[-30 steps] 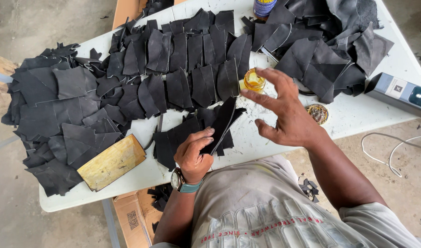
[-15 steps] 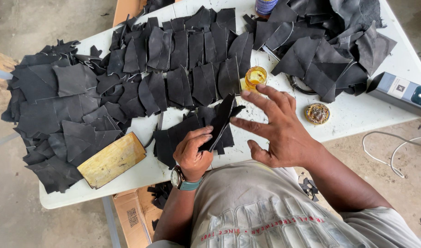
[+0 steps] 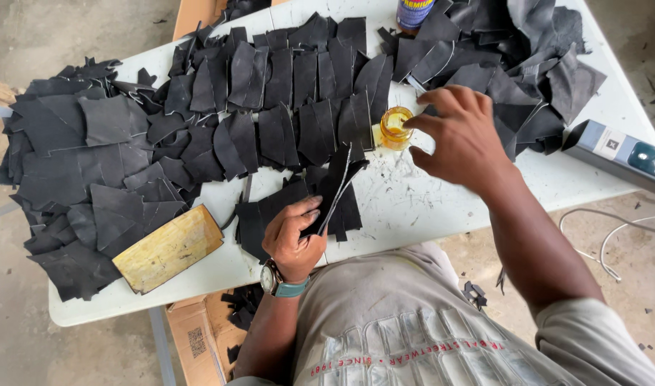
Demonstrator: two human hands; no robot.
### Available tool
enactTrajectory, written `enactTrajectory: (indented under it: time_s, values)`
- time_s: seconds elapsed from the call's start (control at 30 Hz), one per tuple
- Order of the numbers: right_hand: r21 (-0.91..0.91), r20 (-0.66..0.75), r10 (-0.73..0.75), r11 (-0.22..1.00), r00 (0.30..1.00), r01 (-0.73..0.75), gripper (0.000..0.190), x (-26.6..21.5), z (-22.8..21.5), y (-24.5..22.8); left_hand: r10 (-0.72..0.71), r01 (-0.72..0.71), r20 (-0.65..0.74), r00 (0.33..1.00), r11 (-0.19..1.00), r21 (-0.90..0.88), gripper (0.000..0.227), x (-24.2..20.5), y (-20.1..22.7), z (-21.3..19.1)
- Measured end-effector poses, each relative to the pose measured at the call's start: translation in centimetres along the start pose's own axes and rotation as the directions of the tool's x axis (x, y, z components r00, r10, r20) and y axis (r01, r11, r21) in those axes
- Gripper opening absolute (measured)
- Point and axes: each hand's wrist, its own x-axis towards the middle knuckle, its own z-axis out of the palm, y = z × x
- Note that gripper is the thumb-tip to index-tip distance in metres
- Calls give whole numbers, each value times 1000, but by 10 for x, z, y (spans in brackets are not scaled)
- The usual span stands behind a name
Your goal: The person repeatedly picks up small black fabric pieces from a table, applies a yellow adhesive to the edges using their fingers, and places the treated pieces into a cardboard box. The process is repetitive and involves handling multiple identical items one by one.
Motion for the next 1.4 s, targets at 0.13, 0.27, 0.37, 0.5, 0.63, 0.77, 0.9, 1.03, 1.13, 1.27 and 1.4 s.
enactTrajectory:
  time_s: [0.13,0.27,0.37,0.5,0.63,0.77,0.9,1.03,1.13,1.27,1.4]
  values:
    - [-155,385,51,988,921,10,58,51,20,6,-24,25,20,1000,999,-30,27,3,-1,0]
    - [-296,663,165,954,731,53,55,78,42,1,-52,52,18,998,998,-17,27,-2,0,2]
    - [-247,662,135,968,737,44,62,80,43,6,-60,60,27,998,998,-26,27,-2,1,4]
    - [-33,366,3,999,931,10,60,50,18,19,-57,58,34,998,998,-21,28,2,1,3]
    - [116,178,1,993,984,-22,47,4,-6,15,-37,38,30,999,999,-32,28,3,0,10]
    - [696,-89,-72,709,993,114,56,-34,-18,-15,4,-4,20,1000,1000,-12,27,4,2,15]
    - [767,-86,-98,628,991,129,72,-50,-20,-48,29,-28,23,999,999,-27,28,6,4,17]
    - [626,-150,-56,768,987,138,73,-47,-20,-56,27,-27,15,1000,1000,-13,27,5,3,16]
    - [531,-158,-117,827,980,184,74,-47,-17,-64,30,-30,23,999,999,-23,27,3,2,16]
    - [558,-191,-129,801,973,216,70,-57,-19,-75,28,-27,25,999,999,-37,26,4,1,17]
    - [493,-177,-157,840,971,226,74,-54,-17,-79,12,-11,32,999,999,-31,26,4,2,17]
